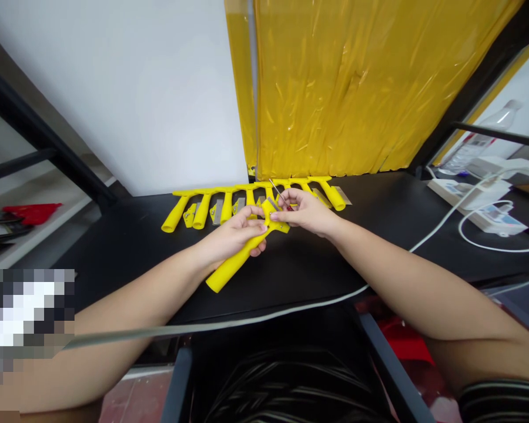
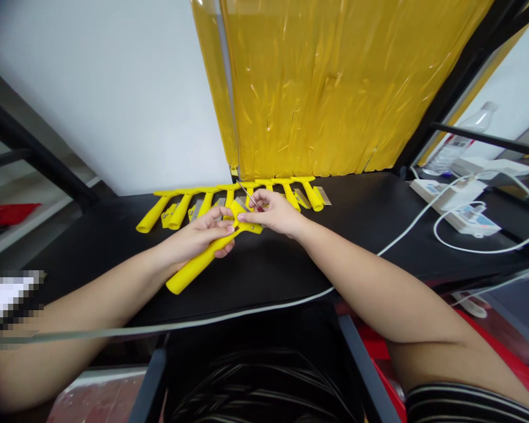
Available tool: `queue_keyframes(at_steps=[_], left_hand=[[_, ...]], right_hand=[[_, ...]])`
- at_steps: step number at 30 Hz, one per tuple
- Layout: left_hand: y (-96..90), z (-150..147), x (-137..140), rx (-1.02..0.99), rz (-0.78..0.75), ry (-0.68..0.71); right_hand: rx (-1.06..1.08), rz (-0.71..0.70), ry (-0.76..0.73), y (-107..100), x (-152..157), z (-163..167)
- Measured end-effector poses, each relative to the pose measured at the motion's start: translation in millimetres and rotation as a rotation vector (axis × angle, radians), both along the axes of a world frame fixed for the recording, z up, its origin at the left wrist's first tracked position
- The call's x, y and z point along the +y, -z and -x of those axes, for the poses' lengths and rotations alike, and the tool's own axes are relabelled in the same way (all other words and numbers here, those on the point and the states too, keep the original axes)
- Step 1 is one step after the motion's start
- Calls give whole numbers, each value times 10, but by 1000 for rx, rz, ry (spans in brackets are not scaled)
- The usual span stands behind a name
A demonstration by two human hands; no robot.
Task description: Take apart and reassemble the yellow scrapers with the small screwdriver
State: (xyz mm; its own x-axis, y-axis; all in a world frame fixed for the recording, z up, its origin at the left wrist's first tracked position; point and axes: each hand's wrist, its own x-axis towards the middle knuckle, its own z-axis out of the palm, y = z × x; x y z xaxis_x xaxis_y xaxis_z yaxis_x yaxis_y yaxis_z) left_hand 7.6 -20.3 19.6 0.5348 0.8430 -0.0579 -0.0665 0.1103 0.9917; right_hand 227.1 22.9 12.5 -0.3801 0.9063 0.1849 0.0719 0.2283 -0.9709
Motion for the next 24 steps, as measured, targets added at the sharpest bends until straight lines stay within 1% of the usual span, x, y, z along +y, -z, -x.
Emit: queue_keyframes(at_steps=[3,5,9,11,18,24], left_hand=[[1,2,39,-14,65,-71],[0,8,69,-34,88,-140],[-1,36,130,-70,70,-283],[4,55,154,-85,49,-329],[-21,51,130,-95,-25,-364],[-58,14,82,-78,-56,-346]], right_hand=[[-29,-122,31,35,30,-53],[-101,-228,52,53,54,-117],[-283,-442,95,59,93,-247],[-335,-500,122,57,105,-283],[-391,-576,171,55,89,-256],[-389,-571,167,51,74,-231]])
